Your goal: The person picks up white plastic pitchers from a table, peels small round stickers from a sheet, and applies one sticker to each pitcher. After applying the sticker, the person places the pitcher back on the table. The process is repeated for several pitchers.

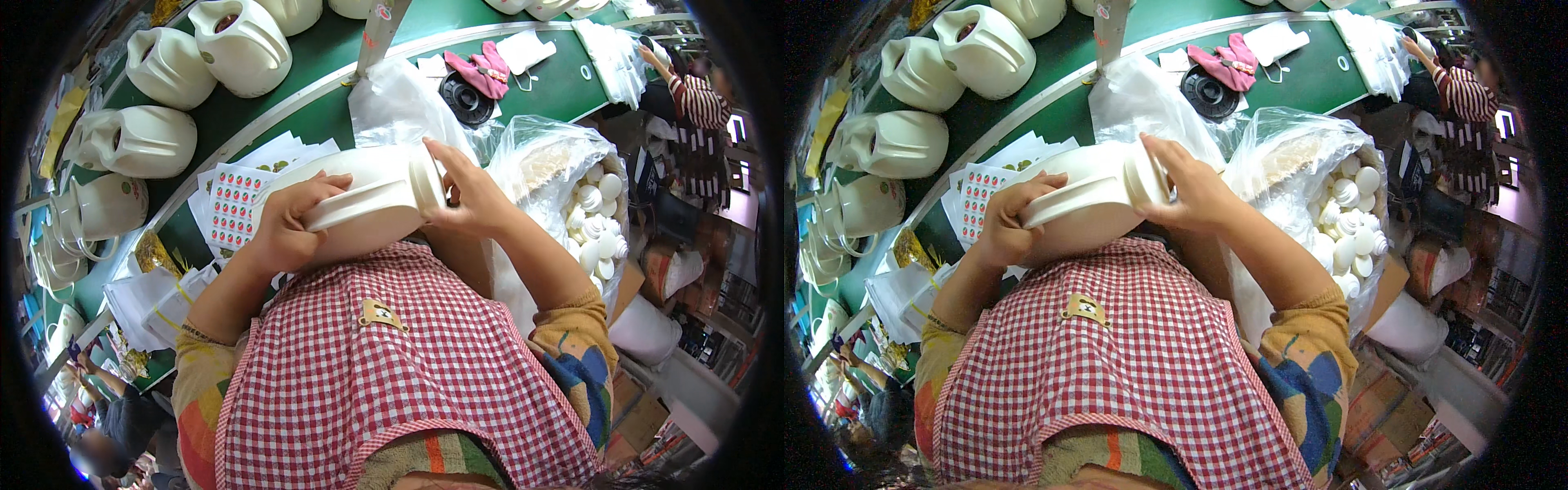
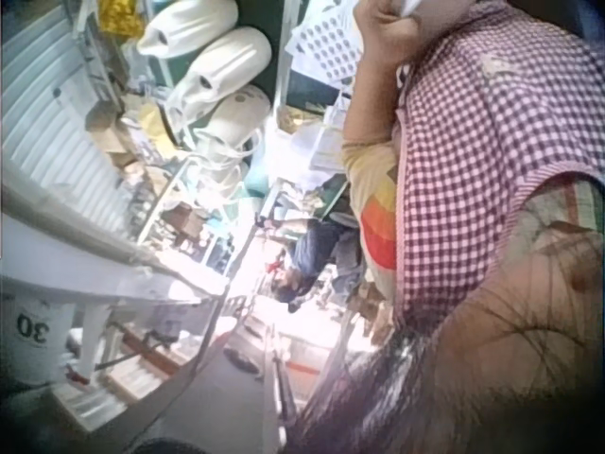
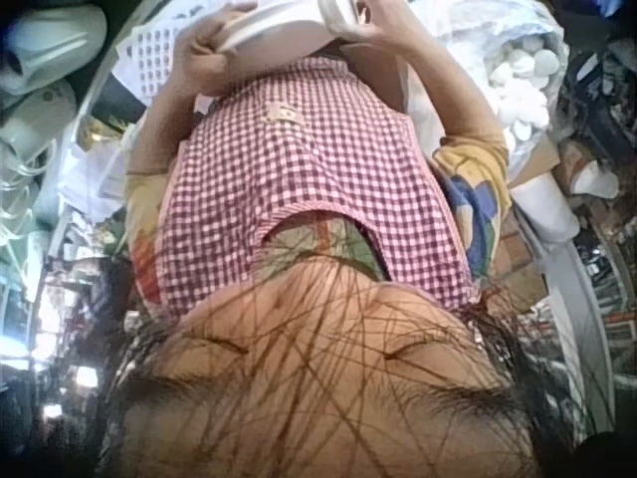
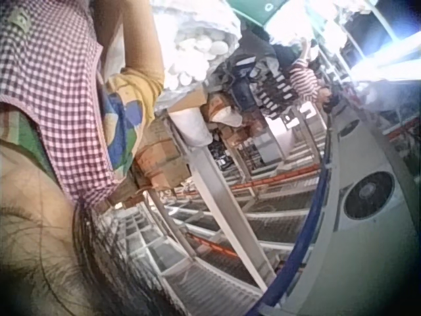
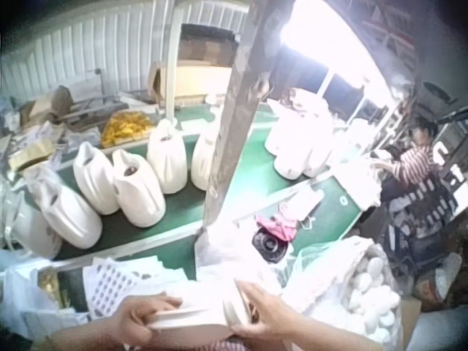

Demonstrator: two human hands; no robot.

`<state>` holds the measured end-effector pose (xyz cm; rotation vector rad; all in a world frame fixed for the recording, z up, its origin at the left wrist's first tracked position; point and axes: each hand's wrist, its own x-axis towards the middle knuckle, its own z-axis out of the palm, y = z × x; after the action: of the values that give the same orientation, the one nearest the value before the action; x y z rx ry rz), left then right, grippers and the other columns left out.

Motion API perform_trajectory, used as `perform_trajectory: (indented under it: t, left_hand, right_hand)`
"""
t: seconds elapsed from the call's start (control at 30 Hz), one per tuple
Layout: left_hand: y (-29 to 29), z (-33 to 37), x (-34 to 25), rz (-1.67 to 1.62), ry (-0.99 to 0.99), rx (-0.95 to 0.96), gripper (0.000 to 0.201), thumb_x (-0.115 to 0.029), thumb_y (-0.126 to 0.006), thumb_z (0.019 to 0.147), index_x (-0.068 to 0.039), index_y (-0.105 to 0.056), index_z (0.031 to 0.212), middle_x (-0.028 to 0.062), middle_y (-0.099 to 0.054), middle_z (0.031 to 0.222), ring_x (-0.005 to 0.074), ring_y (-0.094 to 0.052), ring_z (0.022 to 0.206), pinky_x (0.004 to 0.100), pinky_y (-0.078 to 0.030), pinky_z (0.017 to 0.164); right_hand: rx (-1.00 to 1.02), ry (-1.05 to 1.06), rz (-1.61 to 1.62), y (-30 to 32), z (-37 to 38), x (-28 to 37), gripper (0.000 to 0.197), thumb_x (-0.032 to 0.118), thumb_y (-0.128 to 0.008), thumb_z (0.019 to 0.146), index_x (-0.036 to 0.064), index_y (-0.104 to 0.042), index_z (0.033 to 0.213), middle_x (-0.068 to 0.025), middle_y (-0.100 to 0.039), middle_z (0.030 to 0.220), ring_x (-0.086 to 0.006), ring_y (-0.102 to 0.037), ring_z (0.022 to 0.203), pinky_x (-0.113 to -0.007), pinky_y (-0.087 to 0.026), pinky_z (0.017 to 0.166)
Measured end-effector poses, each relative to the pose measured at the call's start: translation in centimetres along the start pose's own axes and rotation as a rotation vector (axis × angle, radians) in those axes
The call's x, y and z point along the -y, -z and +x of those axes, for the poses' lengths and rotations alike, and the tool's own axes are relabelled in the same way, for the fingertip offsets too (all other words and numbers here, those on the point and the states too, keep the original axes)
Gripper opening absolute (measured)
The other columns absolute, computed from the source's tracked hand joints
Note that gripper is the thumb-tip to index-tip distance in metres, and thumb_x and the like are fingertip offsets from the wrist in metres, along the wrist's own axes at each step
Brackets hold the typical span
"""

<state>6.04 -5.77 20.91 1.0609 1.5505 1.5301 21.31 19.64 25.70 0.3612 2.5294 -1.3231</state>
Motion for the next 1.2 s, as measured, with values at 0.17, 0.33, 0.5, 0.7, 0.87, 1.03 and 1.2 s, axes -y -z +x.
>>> perform_trajectory:
  t: [0.17, 0.33, 0.5, 0.7, 0.87, 1.03, 1.2]
  left_hand:
    - [-1.4, -1.3, -0.4, 0.175, -0.020, 0.024, 0.043, 0.012, -0.056, 0.056, -0.001, -0.064, 0.096, 0.0158, -0.065, 0.109, 0.0302, -0.054, 0.120, 0.0510, -0.025, 0.111]
    - [-1.6, -1.7, -0.3, 0.151, -0.042, 0.029, 0.044, 0.015, -0.057, 0.055, -0.003, -0.065, 0.094, 0.0128, -0.067, 0.105, 0.0308, -0.055, 0.119, 0.0522, -0.025, 0.111]
    - [-1.2, -1.8, -1.3, 0.203, -0.041, -0.009, 0.037, 0.014, -0.059, 0.057, -0.004, -0.063, 0.089, 0.0111, -0.067, 0.102, 0.0312, -0.057, 0.117, 0.0541, -0.029, 0.108]
    - [-1.9, -2.3, -1.6, 0.265, -0.065, 0.017, 0.034, 0.012, -0.062, 0.058, -0.007, -0.063, 0.086, 0.0086, -0.068, 0.100, 0.0325, -0.058, 0.115, 0.0546, -0.032, 0.106]
    - [-2.0, -2.8, -2.2, 0.402, -0.040, 0.165, 0.030, 0.007, -0.066, 0.058, -0.009, -0.060, 0.083, 0.0052, -0.068, 0.099, 0.0322, -0.058, 0.113, 0.0557, -0.035, 0.103]
    - [-1.6, -3.4, -2.3, 0.461, -0.079, 0.223, 0.028, 0.001, -0.065, 0.056, -0.011, -0.060, 0.081, 0.0018, -0.068, 0.096, 0.0308, -0.060, 0.111, 0.0560, -0.039, 0.099]
    - [-1.5, -4.1, -3.6, 0.541, -0.105, 0.321, 0.023, -0.001, -0.065, 0.059, -0.009, -0.058, 0.079, 0.0024, -0.067, 0.091, 0.0305, -0.060, 0.110, 0.0550, -0.040, 0.098]
  right_hand:
    - [-0.178, 0.294, -0.315, -1.2, 0.3, -4.2, 0.083, 0.041, -0.073, 0.069, 0.0030, -0.042, 0.136, -0.0222, -0.057, 0.122, -0.0350, -0.058, 0.110, -0.039, -0.043, 0.096]
    - [0.031, -0.043, -0.015, -0.9, 0.0, -1.9, 0.079, 0.037, -0.071, 0.070, 0.0051, -0.043, 0.136, -0.0226, -0.047, 0.135, -0.0357, -0.051, 0.119, -0.040, -0.041, 0.099]
    - [-0.197, 0.303, -0.076, -2.1, -0.4, -2.9, 0.074, 0.037, -0.071, 0.071, 0.0043, -0.048, 0.133, -0.0223, -0.055, 0.125, -0.0355, -0.058, 0.108, -0.041, -0.045, 0.093]
    - [-0.218, 0.298, -0.288, -3.1, -0.9, -3.7, 0.089, 0.041, -0.076, 0.067, 0.0030, -0.038, 0.138, -0.0223, -0.043, 0.134, -0.0376, -0.050, 0.116, -0.042, -0.041, 0.098]
    - [-0.189, -0.010, 0.298, -7.2, -2.0, -4.0, 0.082, 0.039, -0.071, 0.072, 0.0026, -0.036, 0.136, -0.0244, -0.046, 0.127, -0.0377, -0.051, 0.114, -0.041, -0.042, 0.097]
    - [-0.401, 0.430, 0.106, -9.2, -1.7, -6.0, 0.079, 0.042, -0.067, 0.073, 0.0020, -0.039, 0.134, -0.0244, -0.047, 0.123, -0.0369, -0.050, 0.111, -0.041, -0.042, 0.096]
    - [-0.213, -0.124, 0.497, -12.3, -1.2, -3.5, 0.070, 0.045, -0.059, 0.080, 0.0019, -0.038, 0.131, -0.0262, -0.047, 0.122, -0.0386, -0.050, 0.113, -0.041, -0.040, 0.097]
